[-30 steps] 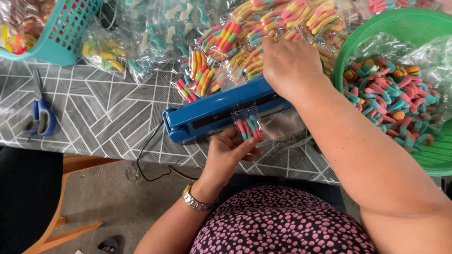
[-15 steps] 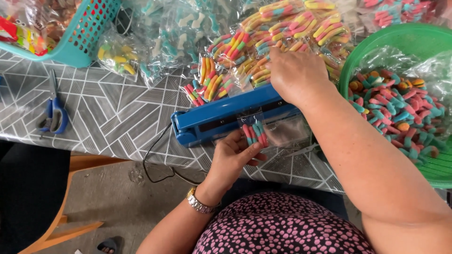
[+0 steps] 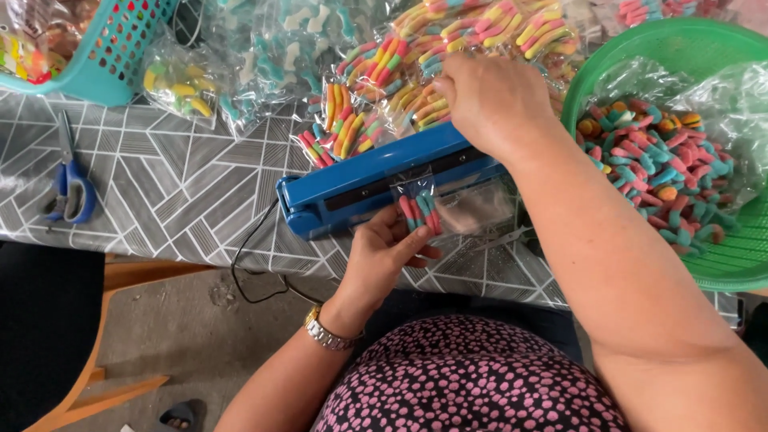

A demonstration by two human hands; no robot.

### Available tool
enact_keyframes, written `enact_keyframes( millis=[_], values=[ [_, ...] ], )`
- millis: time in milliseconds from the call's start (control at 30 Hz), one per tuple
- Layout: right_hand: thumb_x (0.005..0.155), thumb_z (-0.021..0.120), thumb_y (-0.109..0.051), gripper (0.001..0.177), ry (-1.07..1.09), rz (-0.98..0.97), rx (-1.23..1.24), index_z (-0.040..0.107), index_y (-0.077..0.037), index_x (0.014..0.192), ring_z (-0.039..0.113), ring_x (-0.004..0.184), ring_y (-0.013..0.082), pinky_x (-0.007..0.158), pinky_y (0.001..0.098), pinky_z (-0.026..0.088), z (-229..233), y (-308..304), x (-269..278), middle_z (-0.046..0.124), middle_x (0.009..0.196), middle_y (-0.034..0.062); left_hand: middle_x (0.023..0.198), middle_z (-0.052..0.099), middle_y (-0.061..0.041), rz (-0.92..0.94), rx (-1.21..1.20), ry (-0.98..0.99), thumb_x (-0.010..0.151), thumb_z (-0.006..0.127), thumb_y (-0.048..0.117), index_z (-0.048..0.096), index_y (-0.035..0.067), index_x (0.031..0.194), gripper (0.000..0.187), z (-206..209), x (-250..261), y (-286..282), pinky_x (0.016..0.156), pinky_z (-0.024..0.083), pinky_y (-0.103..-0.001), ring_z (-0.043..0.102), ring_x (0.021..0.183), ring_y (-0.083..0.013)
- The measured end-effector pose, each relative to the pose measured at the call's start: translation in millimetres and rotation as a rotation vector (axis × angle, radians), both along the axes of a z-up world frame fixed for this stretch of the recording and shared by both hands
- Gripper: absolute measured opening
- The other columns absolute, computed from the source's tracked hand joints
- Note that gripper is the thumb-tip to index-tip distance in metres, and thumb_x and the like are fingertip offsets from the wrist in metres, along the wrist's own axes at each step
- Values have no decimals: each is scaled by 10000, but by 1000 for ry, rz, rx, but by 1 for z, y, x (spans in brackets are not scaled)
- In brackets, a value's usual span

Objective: Manual packaging of gummy candies into small plastic bags and sealing them with a heat sealer.

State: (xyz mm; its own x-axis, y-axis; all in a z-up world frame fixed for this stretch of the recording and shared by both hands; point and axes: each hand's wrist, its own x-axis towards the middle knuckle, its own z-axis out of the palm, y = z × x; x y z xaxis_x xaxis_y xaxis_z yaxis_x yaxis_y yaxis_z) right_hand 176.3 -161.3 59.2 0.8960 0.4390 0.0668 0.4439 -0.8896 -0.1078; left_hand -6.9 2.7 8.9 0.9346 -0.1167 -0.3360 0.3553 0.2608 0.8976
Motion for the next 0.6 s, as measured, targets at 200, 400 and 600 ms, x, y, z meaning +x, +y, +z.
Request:
enact_keyframes(
  millis=[200, 400, 600],
  values=[
    [1151, 716, -98, 97, -671, 306, 351, 718, -92, 1054, 687, 903, 242, 654, 340, 537, 22, -19, -31, 694, 968, 42, 1080, 776, -166, -13, -13, 15, 922, 689, 212, 608, -22, 1312, 462, 3, 0, 2, 636, 629, -267, 776, 786, -242],
    [1056, 695, 80, 84, -552, 487, 725, 769, 115, 1078, 731, 1106, 405, 1298, 559, 216, 28, -24, -87, 750, 1110, 245, 1030, 791, -155, 0, 1, 5, 926, 688, 226, 634, 7, 1292, 430, 5, -1, 0, 613, 615, -254, 786, 769, -246],
    [979, 561, -5, 365, -601, 421, 537, 723, -69, 1300, 587, 589, 211, 641, 336, 594, -26, -19, -119, 594, 782, 43, 959, 747, -272, 67, -68, -115, 946, 721, 111, 561, -114, 1339, 481, -12, -4, 0, 618, 649, -377, 782, 761, -351]
  ],
)
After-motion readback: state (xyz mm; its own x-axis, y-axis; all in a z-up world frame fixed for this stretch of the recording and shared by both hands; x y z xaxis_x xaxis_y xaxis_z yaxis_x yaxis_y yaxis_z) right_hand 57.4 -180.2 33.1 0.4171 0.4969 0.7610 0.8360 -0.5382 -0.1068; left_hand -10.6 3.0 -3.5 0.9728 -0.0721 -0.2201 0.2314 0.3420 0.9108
